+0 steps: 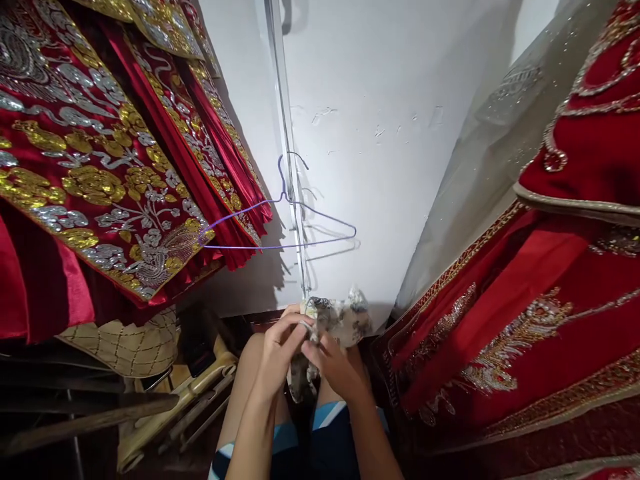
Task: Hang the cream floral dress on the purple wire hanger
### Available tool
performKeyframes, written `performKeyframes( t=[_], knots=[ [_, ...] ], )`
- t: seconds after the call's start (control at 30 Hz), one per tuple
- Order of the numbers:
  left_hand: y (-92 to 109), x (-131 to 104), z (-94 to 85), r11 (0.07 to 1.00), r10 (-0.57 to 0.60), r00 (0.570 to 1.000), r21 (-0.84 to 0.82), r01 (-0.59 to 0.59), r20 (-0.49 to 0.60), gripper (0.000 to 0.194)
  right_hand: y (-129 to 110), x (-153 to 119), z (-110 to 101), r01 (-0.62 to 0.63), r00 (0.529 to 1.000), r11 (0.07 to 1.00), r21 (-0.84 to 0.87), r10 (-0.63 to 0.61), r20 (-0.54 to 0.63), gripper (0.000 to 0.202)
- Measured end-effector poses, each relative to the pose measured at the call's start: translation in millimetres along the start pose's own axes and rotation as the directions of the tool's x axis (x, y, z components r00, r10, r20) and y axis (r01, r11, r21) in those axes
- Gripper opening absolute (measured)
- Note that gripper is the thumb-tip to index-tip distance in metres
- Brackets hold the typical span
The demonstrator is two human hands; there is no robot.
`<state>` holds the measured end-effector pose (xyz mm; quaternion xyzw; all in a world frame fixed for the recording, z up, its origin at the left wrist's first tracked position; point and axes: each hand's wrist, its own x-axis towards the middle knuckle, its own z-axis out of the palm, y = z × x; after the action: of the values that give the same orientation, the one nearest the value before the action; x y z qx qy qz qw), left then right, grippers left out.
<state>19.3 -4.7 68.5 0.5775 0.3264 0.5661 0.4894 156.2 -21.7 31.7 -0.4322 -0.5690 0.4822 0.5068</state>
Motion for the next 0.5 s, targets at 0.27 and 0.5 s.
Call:
performKeyframes(
  t=[0.27,0.5],
  knots=[
    [0.4,-5.1,-40.2,0.949,-0.155,0.916,0.315,0.032,0.371,0.047,-46.9,13.8,-9.5,0.000,0.958,1.000,-0.012,0.003,0.285,0.005],
    [-8.8,15.5,-112.1,0.409,-0.242,0.937,0.902,-0.136,0.251,0.038,-95.6,90.4,-52.2,0.243,0.965,0.936,-0.253,-0.260,-0.035,0.043]
  ],
)
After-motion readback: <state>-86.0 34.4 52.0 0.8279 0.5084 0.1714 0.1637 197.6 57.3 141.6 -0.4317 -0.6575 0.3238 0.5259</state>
